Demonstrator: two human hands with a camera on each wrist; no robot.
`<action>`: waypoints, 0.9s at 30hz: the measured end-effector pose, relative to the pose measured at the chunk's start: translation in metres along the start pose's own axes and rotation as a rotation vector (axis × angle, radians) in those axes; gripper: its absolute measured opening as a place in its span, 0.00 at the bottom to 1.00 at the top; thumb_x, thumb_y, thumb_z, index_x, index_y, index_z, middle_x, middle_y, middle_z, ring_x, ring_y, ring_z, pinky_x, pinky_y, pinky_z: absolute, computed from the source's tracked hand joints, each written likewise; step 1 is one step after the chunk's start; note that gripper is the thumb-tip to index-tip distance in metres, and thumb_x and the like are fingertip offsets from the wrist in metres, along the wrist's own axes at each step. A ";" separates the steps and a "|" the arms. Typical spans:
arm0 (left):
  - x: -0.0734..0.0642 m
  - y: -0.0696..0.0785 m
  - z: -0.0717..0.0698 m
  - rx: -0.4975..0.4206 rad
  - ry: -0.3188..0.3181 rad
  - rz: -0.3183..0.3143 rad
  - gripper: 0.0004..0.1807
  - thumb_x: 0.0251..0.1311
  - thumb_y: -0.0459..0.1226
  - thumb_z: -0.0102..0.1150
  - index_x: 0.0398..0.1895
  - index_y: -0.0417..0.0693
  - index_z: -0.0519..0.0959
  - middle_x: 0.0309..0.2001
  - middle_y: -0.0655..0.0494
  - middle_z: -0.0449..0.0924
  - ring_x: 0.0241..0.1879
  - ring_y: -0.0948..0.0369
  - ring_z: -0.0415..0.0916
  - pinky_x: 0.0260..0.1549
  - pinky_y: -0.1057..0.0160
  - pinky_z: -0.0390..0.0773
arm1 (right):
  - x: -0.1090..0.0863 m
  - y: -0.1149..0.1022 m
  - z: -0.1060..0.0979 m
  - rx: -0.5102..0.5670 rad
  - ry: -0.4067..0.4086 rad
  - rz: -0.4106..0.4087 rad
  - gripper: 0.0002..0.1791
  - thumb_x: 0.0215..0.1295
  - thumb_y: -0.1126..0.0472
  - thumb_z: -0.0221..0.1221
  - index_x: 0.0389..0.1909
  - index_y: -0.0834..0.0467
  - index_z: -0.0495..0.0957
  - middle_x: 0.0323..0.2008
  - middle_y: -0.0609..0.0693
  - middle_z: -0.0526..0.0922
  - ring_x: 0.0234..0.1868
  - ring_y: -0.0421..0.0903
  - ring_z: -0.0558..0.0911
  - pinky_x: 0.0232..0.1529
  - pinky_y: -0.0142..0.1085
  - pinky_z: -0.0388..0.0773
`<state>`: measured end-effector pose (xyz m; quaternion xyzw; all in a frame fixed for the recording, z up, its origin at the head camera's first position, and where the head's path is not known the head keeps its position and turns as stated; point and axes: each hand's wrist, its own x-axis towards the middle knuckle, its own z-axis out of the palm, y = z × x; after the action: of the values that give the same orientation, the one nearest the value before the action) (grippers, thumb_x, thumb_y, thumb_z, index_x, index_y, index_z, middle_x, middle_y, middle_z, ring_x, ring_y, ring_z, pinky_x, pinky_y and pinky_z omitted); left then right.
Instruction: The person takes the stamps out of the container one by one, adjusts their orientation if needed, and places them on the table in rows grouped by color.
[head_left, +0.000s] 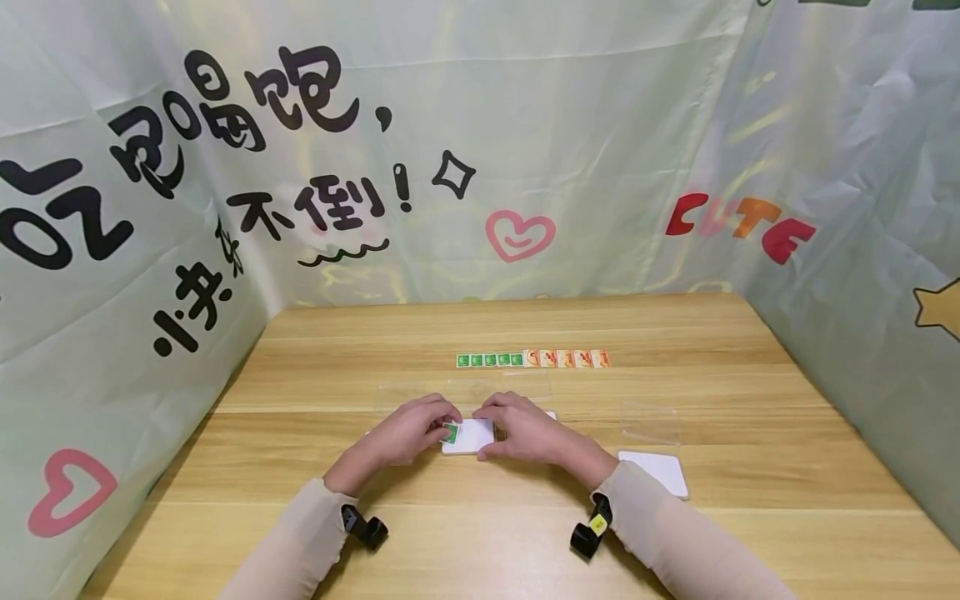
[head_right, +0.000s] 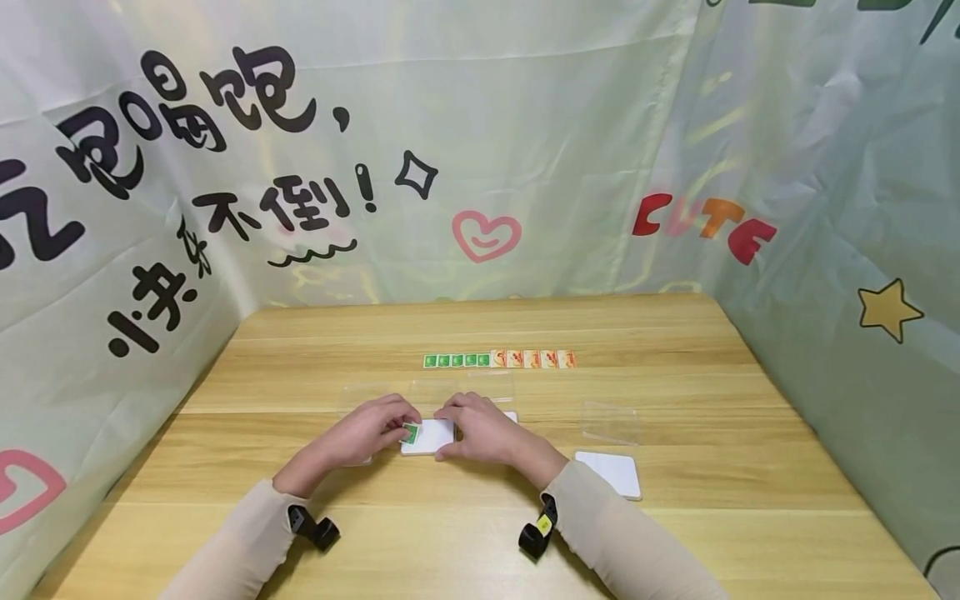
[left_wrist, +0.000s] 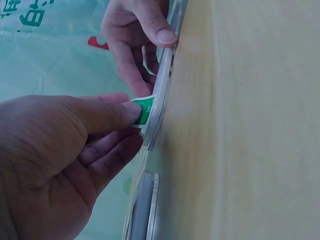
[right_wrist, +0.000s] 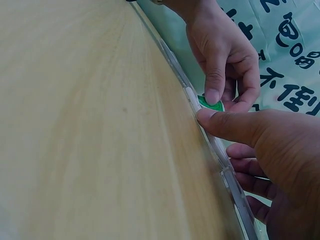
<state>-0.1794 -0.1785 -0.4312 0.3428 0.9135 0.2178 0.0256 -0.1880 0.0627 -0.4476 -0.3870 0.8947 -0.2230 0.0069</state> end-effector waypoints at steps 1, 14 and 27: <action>0.000 0.000 0.000 0.000 0.004 -0.003 0.09 0.66 0.32 0.60 0.48 0.49 0.80 0.45 0.59 0.77 0.41 0.64 0.74 0.41 0.63 0.77 | 0.000 0.000 0.000 -0.001 0.000 -0.001 0.31 0.55 0.42 0.69 0.57 0.55 0.79 0.53 0.48 0.78 0.53 0.46 0.75 0.55 0.44 0.71; 0.001 -0.001 -0.002 -0.012 0.076 -0.013 0.08 0.64 0.34 0.62 0.45 0.52 0.82 0.37 0.65 0.76 0.34 0.67 0.72 0.35 0.66 0.75 | 0.001 0.001 0.001 -0.003 0.004 -0.004 0.31 0.55 0.43 0.70 0.56 0.55 0.80 0.52 0.48 0.78 0.52 0.45 0.75 0.54 0.43 0.71; 0.001 -0.002 -0.005 -0.020 0.109 -0.021 0.09 0.65 0.34 0.61 0.47 0.49 0.83 0.40 0.61 0.81 0.35 0.67 0.74 0.36 0.65 0.77 | 0.000 0.001 0.001 -0.009 0.001 0.001 0.32 0.55 0.42 0.70 0.57 0.55 0.79 0.53 0.48 0.78 0.52 0.46 0.75 0.54 0.44 0.71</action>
<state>-0.1824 -0.1810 -0.4272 0.3206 0.9147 0.2452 -0.0186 -0.1889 0.0626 -0.4493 -0.3864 0.8959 -0.2192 0.0046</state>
